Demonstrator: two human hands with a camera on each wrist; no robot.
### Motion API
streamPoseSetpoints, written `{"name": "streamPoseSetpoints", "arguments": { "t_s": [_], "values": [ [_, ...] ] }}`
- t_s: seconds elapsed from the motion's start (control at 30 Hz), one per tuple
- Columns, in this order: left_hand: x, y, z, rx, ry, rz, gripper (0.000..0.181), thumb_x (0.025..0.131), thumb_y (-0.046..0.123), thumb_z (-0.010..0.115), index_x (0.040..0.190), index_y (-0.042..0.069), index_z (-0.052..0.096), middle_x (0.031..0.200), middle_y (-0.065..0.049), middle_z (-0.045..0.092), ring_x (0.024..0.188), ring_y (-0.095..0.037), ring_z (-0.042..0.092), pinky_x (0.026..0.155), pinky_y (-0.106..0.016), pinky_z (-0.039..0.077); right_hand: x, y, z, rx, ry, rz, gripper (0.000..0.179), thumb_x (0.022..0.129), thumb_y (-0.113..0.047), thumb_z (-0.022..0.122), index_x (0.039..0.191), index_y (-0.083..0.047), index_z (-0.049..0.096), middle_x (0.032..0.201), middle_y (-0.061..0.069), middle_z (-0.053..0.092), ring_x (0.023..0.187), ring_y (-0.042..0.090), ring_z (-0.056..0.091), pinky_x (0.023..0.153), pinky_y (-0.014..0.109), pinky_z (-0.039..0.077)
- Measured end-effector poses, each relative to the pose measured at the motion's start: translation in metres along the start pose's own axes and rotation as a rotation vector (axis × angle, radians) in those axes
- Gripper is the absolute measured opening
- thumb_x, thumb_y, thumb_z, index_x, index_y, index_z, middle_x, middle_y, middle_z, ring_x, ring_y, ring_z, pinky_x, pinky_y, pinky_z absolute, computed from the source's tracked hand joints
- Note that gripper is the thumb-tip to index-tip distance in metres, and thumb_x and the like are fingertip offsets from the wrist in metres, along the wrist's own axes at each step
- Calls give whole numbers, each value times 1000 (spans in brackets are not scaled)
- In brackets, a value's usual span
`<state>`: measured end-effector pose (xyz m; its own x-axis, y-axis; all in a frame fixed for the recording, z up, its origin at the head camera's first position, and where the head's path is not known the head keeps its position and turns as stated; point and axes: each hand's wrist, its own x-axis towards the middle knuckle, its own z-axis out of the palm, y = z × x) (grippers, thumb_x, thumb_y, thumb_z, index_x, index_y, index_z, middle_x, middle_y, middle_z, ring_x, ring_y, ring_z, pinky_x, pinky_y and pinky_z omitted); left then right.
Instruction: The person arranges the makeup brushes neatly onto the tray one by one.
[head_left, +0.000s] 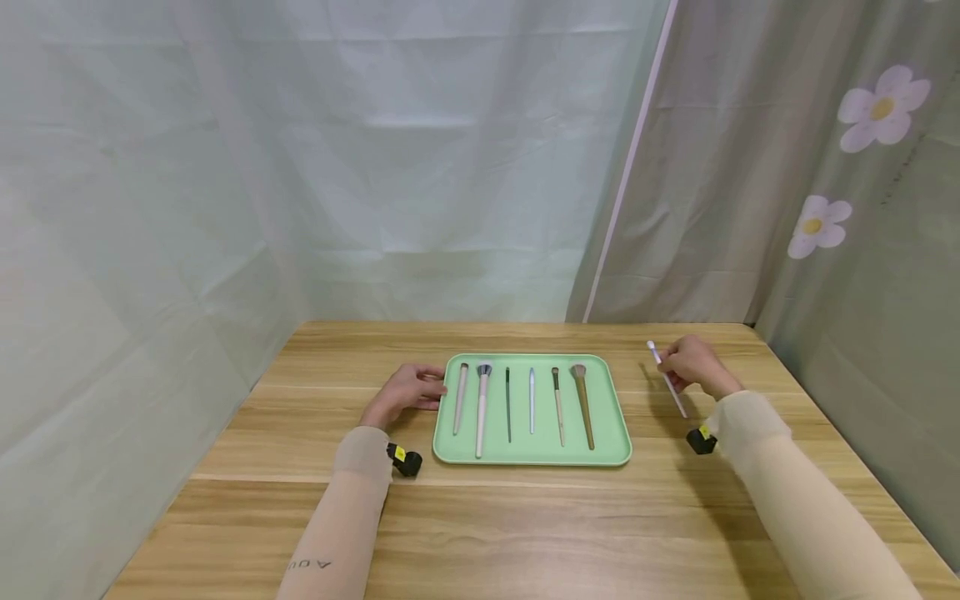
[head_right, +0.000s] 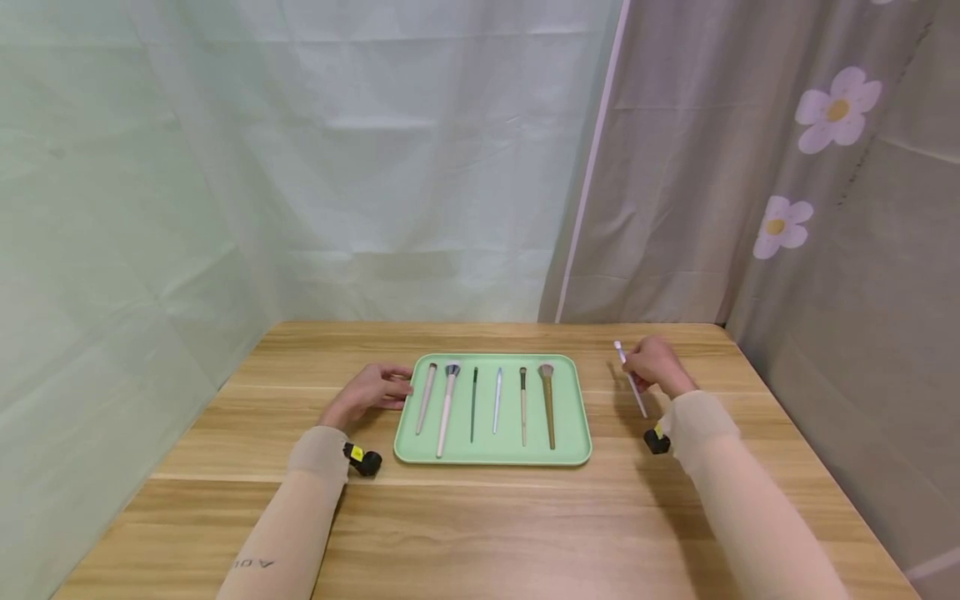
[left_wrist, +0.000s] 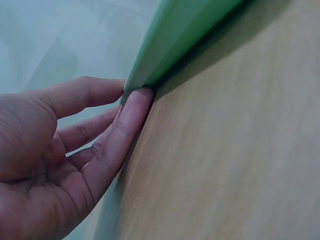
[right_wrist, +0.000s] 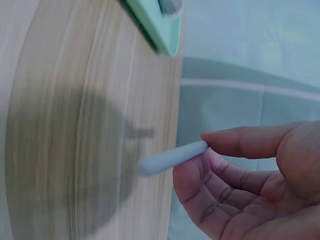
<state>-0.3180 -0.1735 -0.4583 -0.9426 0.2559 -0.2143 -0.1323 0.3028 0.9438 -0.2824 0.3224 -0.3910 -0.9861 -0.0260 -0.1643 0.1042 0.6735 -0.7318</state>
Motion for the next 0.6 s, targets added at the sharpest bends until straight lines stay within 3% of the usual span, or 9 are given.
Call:
{"name": "streamPoseSetpoints", "arguments": {
  "t_s": [0.37, 0.6],
  "values": [
    [1, -1, 0, 9, -7, 20, 48, 99, 1, 69, 142, -12, 53, 126, -29, 66, 90, -20, 73, 80, -35, 63, 1, -14, 32, 92, -47, -7, 20, 97, 3, 63, 110, 18, 62, 77, 17, 68, 61, 16, 66, 61, 36, 63],
    [1, -1, 0, 1, -9, 26, 49, 98, 0, 69, 142, -12, 53, 125, -29, 66, 90, -20, 73, 80, -35, 63, 3, -25, 57, 71, -62, -22, 14, 96, 3, 65, 103, 15, 63, 74, 16, 68, 59, 16, 67, 58, 34, 62]
  ]
}}
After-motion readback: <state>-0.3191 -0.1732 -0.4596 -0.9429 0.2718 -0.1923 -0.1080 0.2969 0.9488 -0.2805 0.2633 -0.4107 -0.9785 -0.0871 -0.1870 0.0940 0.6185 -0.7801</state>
